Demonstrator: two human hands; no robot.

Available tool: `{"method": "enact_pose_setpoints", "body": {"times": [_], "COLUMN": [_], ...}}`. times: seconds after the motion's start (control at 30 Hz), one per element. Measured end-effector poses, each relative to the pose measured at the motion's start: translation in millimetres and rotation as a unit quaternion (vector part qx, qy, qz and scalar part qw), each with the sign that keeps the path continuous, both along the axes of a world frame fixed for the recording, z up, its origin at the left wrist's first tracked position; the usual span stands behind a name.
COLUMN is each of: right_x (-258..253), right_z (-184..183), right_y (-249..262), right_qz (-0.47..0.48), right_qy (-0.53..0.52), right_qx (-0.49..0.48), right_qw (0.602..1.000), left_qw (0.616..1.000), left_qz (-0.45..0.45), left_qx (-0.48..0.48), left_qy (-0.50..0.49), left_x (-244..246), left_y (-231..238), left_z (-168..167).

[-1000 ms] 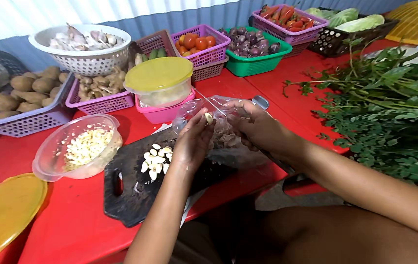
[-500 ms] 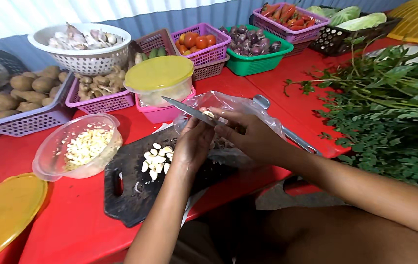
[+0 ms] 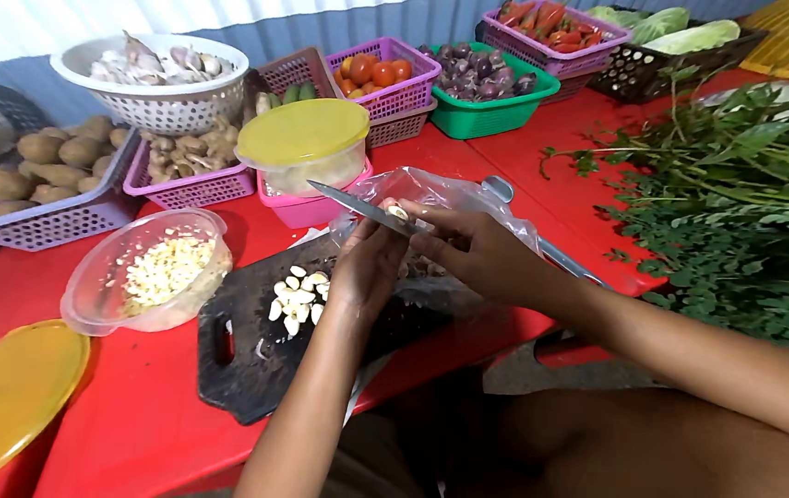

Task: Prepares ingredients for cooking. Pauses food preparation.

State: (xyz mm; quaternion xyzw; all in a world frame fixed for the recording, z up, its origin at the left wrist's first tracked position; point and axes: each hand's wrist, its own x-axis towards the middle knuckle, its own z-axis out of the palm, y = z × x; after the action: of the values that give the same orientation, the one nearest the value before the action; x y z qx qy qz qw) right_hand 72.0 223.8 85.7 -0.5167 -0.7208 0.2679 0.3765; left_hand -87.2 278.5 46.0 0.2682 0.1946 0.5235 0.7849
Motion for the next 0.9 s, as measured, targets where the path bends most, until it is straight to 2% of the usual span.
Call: {"method": "enact_pose_setpoints", "body": {"times": [0.37, 0.57, 0.9], "right_x": [0, -5, -5], "right_z": [-3, -10, -17], "right_y": [2, 3, 12], "right_qz": [0.004, -0.043, -0.092], "right_qy": [-0.011, -0.074, -0.085], "right_qx": [0.004, 0.042, 0.060], "right_qw": [1.000, 0.995, 0.990], "left_qw": [1.000, 0.999, 0.999], "left_qz": [0.019, 0.022, 0.014], "left_qx": [-0.003, -0.029, -0.046], "left_qy": [0.012, -0.003, 0.023], "left_x": [0, 2, 5], "left_y": [-2, -3, -2], "left_z": [4, 2, 1]}}
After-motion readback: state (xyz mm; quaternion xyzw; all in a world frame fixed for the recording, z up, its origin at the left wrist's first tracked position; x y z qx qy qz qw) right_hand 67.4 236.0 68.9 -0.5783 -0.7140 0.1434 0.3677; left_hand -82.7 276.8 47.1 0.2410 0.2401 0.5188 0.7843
